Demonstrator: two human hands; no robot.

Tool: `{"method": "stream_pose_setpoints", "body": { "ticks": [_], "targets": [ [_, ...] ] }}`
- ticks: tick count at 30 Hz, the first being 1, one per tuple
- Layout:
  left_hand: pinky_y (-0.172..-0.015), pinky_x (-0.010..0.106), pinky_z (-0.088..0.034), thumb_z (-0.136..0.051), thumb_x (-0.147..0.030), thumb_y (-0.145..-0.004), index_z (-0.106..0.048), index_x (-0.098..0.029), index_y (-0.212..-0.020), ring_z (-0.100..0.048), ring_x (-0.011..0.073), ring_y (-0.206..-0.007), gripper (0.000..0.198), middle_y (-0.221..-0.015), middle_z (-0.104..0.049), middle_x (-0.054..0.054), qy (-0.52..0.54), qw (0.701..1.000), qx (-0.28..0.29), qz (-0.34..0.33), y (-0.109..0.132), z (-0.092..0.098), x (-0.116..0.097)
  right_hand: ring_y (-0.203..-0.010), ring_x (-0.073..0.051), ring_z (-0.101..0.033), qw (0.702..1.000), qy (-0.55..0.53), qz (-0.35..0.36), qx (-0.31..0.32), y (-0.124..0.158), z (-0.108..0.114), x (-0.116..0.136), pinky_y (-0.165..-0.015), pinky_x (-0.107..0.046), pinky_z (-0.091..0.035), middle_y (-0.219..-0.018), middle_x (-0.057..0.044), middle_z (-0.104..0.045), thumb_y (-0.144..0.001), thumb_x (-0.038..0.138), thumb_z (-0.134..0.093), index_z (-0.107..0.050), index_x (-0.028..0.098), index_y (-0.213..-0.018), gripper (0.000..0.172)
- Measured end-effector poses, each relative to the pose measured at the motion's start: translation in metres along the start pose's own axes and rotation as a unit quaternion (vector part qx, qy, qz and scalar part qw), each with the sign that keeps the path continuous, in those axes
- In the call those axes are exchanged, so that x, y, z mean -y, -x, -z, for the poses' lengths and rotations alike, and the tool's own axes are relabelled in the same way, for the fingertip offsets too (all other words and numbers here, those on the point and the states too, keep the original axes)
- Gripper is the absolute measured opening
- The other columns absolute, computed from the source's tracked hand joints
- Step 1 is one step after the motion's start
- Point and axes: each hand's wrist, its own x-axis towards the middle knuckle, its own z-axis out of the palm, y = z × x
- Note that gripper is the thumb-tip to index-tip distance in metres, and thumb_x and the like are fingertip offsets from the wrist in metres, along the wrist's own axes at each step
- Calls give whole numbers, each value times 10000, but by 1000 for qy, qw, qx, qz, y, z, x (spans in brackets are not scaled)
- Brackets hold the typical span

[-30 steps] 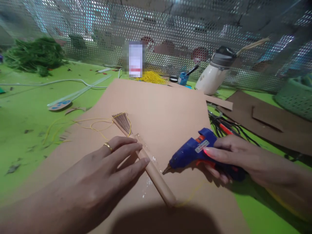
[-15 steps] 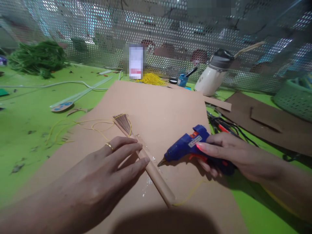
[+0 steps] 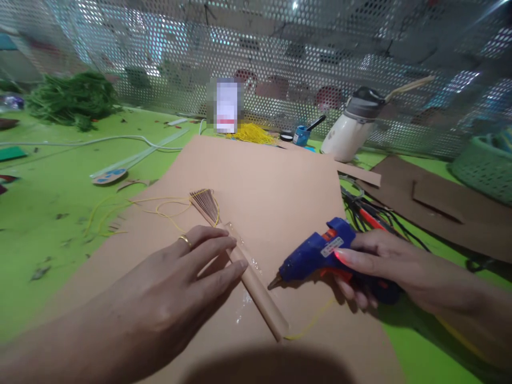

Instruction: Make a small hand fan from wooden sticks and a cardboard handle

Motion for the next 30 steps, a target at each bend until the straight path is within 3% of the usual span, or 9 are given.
{"method": "stream_pose_setpoints", "body": {
  "ticks": [10,15,26,30],
  "targets": [
    [-947,436,-489,-451,51,-856,-617,-69,-1172,-509,275,-1152,376,-1098,-624,178,10,1000,-4,-19,-6,7,-3,-600,-99,-645,999,-26,36,19,-29,-6,15,-513,-165,-479,-788,-101,-723,-920,486,-641,-682,82,-839,414],
    [-883,448,-520,-470,35,-852,-619,-77,-1179,-501,315,-1160,376,-1118,-614,186,-1,1000,-1,-16,-2,5,-2,-581,-95,-628,999,-34,38,10,-36,-8,17,-519,-171,-482,-762,-102,-722,-913,494,-649,-695,73,-850,428],
    [-975,483,-487,-467,47,-832,-600,-60,-1243,-481,314,-1195,446,-1121,-615,182,20,1000,8,-21,1,4,0,-559,-99,-570,999,39,-1,-10,-1,1,-2,-522,-188,-430,-682,-63,-679,-908,563,-611,-681,119,-772,469],
    [-961,478,-496,-466,43,-841,-605,-74,-1247,-458,326,-1228,445,-1159,-601,184,17,1000,12,-12,4,1,1,-587,-113,-575,998,55,15,-27,-6,-3,2,-550,-209,-433,-694,-61,-676,-910,584,-595,-671,131,-775,479]
  ]
}}
